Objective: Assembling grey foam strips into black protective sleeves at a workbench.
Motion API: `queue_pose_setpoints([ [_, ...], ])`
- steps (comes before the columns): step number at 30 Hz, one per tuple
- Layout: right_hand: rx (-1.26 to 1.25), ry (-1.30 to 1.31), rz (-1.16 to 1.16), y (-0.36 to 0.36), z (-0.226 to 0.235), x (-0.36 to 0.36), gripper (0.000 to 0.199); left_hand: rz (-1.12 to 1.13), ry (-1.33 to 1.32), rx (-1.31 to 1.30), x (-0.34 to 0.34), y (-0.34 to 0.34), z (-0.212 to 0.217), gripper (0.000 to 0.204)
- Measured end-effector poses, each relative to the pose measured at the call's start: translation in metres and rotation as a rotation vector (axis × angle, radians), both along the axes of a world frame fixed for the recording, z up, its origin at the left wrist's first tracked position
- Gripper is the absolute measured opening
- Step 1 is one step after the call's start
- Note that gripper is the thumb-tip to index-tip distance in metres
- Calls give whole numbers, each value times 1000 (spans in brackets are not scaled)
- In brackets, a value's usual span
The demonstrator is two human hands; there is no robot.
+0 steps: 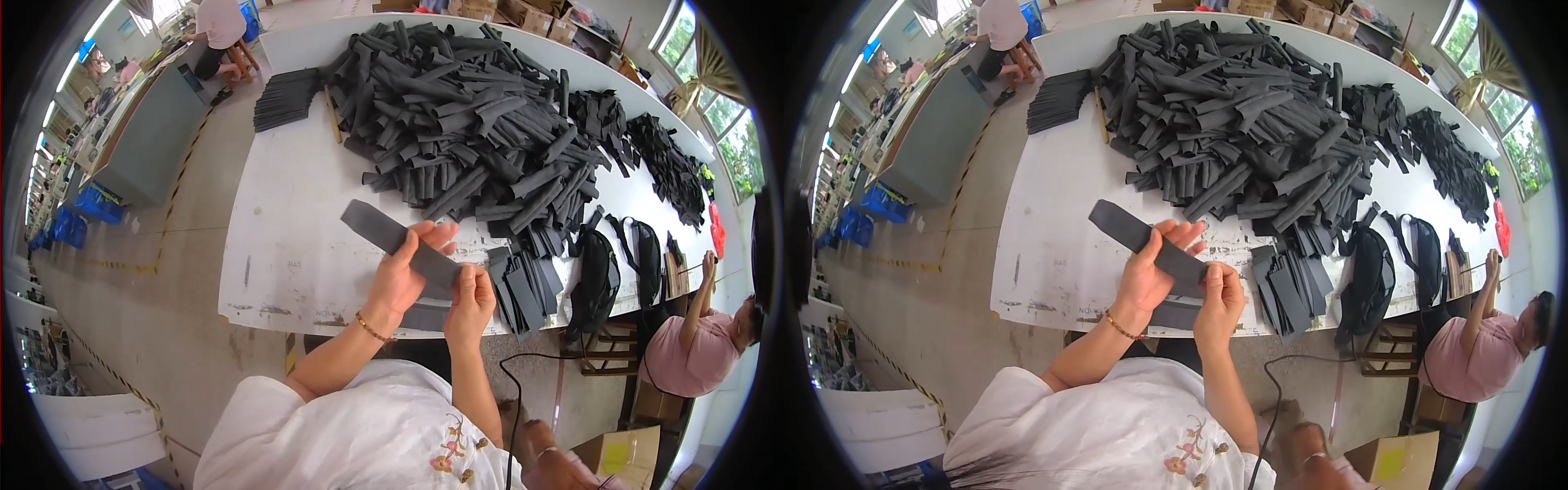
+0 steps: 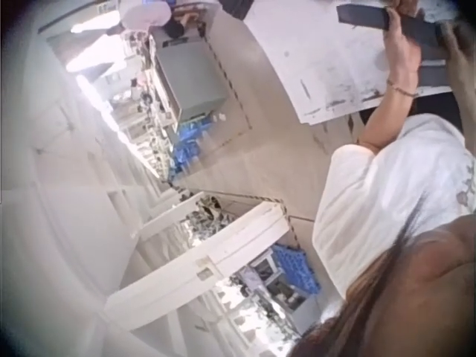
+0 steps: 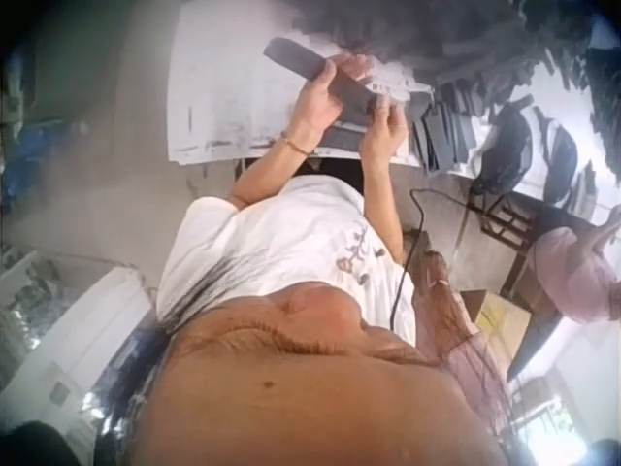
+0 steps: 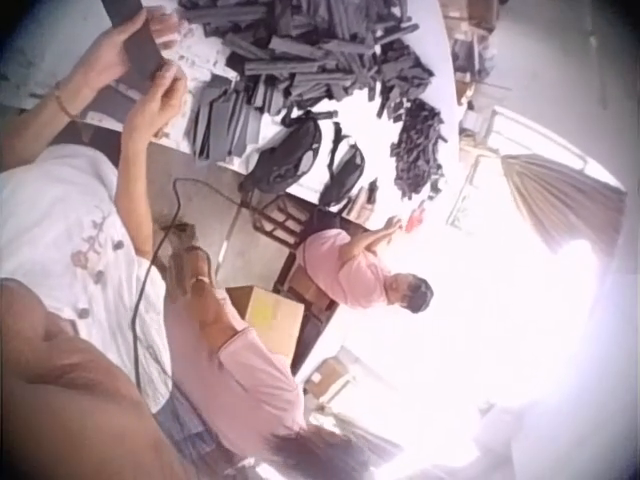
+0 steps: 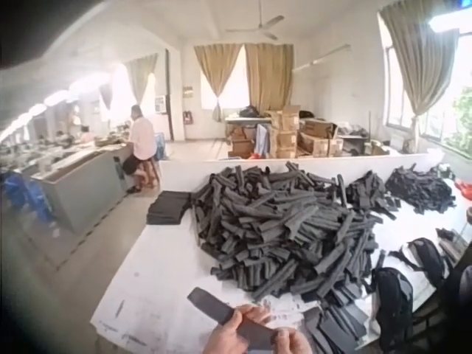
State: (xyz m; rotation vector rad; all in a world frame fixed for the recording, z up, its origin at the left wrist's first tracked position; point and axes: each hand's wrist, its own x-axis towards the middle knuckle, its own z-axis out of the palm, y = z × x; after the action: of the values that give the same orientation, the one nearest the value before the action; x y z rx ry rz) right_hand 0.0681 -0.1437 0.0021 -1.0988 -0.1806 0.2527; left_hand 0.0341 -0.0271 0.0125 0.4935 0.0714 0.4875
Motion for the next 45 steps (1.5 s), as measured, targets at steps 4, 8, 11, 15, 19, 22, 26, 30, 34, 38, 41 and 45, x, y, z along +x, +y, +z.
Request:
queue_pose_setpoints([
  [4, -118, 88, 250, 1, 12, -2, 10, 34, -52, -52, 2, 8, -13, 30],
  [8, -53, 133, 247, 5, 0, -3, 12, 59, 45, -111, 2, 2, -21, 30],
  [11, -37, 158, 240, 5, -5, -2, 13, 79, 65, -109, 3, -6, -20, 28],
  [15, -21, 163, 266, 2, -15, 3, 12, 65, 154, -118, 2, -13, -7, 22],
  [19, -54, 151, 244, -12, -8, 3, 12, 54, 100, -167, 3, -3, -19, 24],
  [22, -103, 116, 270, -20, -4, 8, 10, 26, 75, -181, 2, -6, -20, 31],
  [26, -133, 143, 240, -6, 12, 10, 12, 70, 72, -143, 8, -7, -18, 32],
  [30, -231, 58, 150, -12, -15, 21, 15, 28, 139, -175, 3, -4, -14, 34],
  [34, -372, -28, 135, -36, -26, 36, 12, 178, 612, 251, -24, 32, -26, 28],
  [38, -524, -80, 125, -52, -45, 41, 11, 275, 736, 675, -51, 29, -39, 21],
  [41, -725, -212, 78, -56, -58, 43, 12, 271, 825, 809, -61, 25, -57, 16],
  [45, -883, -371, 69, -50, -74, 49, 17, 514, 791, 1421, -54, 29, -72, 10],
])
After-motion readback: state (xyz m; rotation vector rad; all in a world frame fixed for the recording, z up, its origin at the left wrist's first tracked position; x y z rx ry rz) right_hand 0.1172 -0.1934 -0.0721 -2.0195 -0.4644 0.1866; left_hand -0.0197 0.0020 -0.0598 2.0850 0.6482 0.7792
